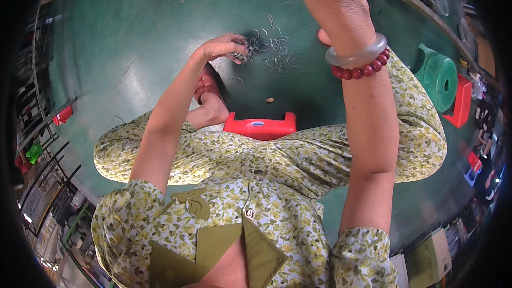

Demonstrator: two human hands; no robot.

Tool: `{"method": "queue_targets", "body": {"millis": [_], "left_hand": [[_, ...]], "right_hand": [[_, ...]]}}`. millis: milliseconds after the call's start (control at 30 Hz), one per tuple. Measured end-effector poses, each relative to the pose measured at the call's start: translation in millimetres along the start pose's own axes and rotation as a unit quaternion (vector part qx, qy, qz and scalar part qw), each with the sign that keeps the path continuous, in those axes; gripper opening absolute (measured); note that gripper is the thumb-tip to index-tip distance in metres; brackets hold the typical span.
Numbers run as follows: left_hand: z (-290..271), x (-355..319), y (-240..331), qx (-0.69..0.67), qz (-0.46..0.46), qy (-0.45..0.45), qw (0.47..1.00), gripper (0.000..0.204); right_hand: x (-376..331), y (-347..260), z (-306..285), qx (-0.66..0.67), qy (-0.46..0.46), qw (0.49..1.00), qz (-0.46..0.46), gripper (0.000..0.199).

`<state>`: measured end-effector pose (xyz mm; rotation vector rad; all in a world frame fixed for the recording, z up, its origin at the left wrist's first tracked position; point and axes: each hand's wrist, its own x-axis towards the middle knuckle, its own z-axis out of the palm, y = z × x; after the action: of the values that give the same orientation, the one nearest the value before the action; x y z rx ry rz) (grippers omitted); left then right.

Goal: The person sits on a low stool and repeatedly picks up small metal clips from the floor, then attaches them to a hanging rack of metal components. The person continues this repetitive assembly process throughout the clip.

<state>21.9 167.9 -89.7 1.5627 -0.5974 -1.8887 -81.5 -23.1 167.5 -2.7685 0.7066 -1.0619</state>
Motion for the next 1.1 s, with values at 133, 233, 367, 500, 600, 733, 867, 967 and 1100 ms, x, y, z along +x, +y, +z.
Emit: {"method": "queue_targets", "body": {"millis": [133, 233, 367, 500, 600, 733, 867, 967, 1100], "left_hand": [[-12.4, -7.2, -21.2, 0.057, 0.012, -0.023, 0.998, 0.034], [-6.4, -4.6, 2.8, 0.047, -0.055, 0.007, 0.997, 0.034], [-17.0, -8.1, -5.4, 0.16, -0.033, 0.07, 0.984, 0.03], [-20.3, 3.0, -8.1, 0.418, 0.032, 0.168, 0.892, 0.028], [0.8, 19.4, 20.3, 0.488, 0.127, 0.247, 0.828, 0.027], [-4.1, 67.9, 22.7, 0.517, 0.311, 0.234, 0.763, 0.02], [-3.7, 99.1, 23.6, 0.587, 0.295, 0.17, 0.735, 0.021], [-0.5, 94.4, 23.2, 0.64, 0.285, 0.166, 0.694, 0.019], [5.8, 89.8, 13.2, 0.631, 0.294, 0.205, 0.688, 0.02]], "right_hand": [[-0.8, 2.7, 2.4, 0.046, -0.001, 0.999, -0.013, 0.009], [1.8, -3.6, -17.6, 0.036, -0.002, 0.999, 0.02, 0.009], [1.0, 18.2, 8.9, 0.101, 0.006, 0.993, 0.058, 0.008], [3.1, 8.7, -1.5, 0.125, -0.006, 0.991, 0.046, 0.007], [-1.6, -12.2, -9.8, 0.062, 0.02, 0.998, 0.002, 0.007], [5.4, -8.9, -16.4, 0.149, -0.015, 0.987, 0.053, 0.006], [3.2, -12.4, -3.1, 0.139, 0.035, 0.987, 0.074, 0.007], [7.3, -10.5, -16.9, 0.158, -0.001, 0.985, 0.076, 0.01], [5.6, -11.9, -12.1, 0.091, 0.021, 0.993, 0.068, 0.014]]}}
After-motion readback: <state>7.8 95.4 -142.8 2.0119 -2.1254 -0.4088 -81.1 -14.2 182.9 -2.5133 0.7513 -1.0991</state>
